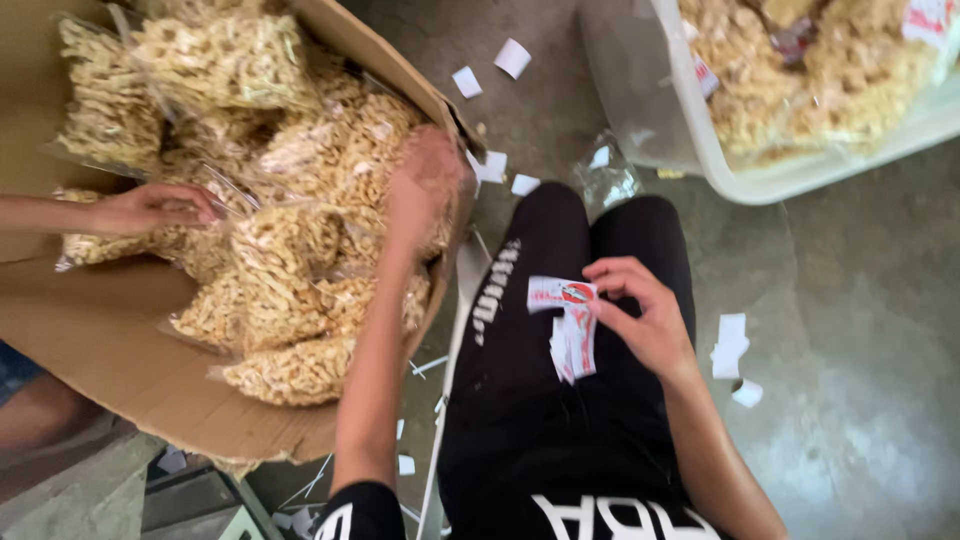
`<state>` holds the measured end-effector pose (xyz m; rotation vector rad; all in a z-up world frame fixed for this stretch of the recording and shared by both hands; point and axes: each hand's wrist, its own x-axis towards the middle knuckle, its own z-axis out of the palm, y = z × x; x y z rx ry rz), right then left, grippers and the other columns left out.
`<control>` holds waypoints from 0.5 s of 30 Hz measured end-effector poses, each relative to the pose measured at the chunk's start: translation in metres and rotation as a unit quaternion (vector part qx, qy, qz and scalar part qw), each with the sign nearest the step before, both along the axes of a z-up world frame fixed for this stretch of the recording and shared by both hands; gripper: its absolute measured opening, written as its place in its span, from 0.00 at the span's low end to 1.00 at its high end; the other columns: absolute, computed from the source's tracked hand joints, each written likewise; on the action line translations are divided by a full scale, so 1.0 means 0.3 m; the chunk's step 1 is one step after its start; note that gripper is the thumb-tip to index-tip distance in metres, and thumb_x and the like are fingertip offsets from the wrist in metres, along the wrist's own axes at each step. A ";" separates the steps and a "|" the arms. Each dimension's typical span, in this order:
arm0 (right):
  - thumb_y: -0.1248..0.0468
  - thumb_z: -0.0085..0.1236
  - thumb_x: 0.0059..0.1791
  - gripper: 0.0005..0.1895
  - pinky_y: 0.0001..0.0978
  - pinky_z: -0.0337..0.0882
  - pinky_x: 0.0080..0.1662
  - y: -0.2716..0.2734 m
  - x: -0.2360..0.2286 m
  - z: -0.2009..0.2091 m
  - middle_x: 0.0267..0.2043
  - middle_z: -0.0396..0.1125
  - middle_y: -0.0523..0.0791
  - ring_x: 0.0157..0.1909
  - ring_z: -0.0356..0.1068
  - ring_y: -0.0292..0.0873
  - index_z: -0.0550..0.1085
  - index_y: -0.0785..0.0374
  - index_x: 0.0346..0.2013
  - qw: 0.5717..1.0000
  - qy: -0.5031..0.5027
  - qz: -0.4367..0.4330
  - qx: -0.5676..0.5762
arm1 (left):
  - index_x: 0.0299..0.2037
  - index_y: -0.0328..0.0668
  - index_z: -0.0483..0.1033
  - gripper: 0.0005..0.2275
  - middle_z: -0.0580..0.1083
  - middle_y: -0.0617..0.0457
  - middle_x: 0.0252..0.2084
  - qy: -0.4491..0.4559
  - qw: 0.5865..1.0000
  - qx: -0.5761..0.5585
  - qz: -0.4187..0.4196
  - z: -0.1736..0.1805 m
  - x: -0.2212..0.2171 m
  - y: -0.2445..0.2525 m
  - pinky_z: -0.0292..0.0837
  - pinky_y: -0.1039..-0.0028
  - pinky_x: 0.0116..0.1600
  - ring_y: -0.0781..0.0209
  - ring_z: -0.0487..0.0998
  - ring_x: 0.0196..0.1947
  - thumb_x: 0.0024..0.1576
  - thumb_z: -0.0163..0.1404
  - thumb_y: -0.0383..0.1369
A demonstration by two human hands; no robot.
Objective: The person sits on the floor and repeatedly picks up clear plastic bags filled with snacks from a cardboard box. They apply a small rectangular sticker to each bag and then place the labeled bags into a white plastic bin.
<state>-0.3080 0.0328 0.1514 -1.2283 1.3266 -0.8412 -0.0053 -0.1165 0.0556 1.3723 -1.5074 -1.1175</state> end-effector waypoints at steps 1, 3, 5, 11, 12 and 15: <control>0.70 0.61 0.48 0.08 0.32 0.69 0.56 -0.019 0.004 0.001 0.56 0.70 0.46 0.54 0.70 0.40 0.79 0.65 0.42 1.000 0.005 0.014 -0.002 | 0.58 0.33 0.73 0.22 0.79 0.39 0.53 -0.014 0.985 0.112 0.132 -0.105 0.086 -0.087 0.74 0.64 0.60 0.48 0.81 0.54 0.59 0.56 0.41; 0.69 0.60 0.49 0.09 0.32 0.68 0.57 -0.028 0.016 0.006 0.57 0.70 0.47 0.56 0.69 0.40 0.79 0.65 0.43 0.999 0.018 0.038 -0.005 | 0.68 0.29 0.61 0.40 0.63 0.33 0.69 -0.299 0.938 0.117 0.127 -0.312 0.274 -0.242 0.58 0.55 0.69 0.39 0.62 0.69 0.54 0.62 0.52; 0.69 0.59 0.49 0.10 0.32 0.67 0.59 -0.022 0.026 0.006 0.56 0.70 0.47 0.58 0.69 0.41 0.78 0.66 0.44 0.998 0.024 0.062 -0.008 | 0.71 0.30 0.52 0.53 0.56 0.33 0.71 -0.388 0.880 0.255 0.102 -0.493 0.376 -0.306 0.54 0.51 0.67 0.37 0.55 0.71 0.45 0.63 0.62; 0.68 0.60 0.49 0.11 0.32 0.67 0.56 0.000 0.008 0.006 0.56 0.71 0.47 0.56 0.70 0.41 0.79 0.65 0.46 0.997 0.047 0.043 0.038 | 0.70 0.32 0.55 0.54 0.63 0.35 0.69 -0.494 0.770 0.403 0.000 -0.645 0.328 -0.219 0.60 0.44 0.68 0.37 0.64 0.68 0.42 0.62 0.66; 0.68 0.59 0.49 0.11 0.31 0.67 0.55 0.003 0.005 0.002 0.56 0.71 0.47 0.56 0.70 0.41 0.79 0.65 0.46 0.997 0.057 0.040 0.039 | 0.68 0.33 0.54 0.55 0.60 0.33 0.69 -0.498 0.789 0.360 0.003 -0.631 0.300 -0.196 0.58 0.42 0.66 0.33 0.61 0.67 0.39 0.65 0.65; 0.68 0.59 0.50 0.12 0.30 0.69 0.55 0.010 -0.014 -0.007 0.57 0.70 0.46 0.55 0.70 0.41 0.78 0.65 0.48 0.999 0.024 0.026 0.040 | 0.70 0.37 0.55 0.50 0.68 0.34 0.66 -0.380 0.846 0.365 0.074 -0.585 0.224 -0.116 0.66 0.47 0.66 0.34 0.70 0.64 0.42 0.65 0.57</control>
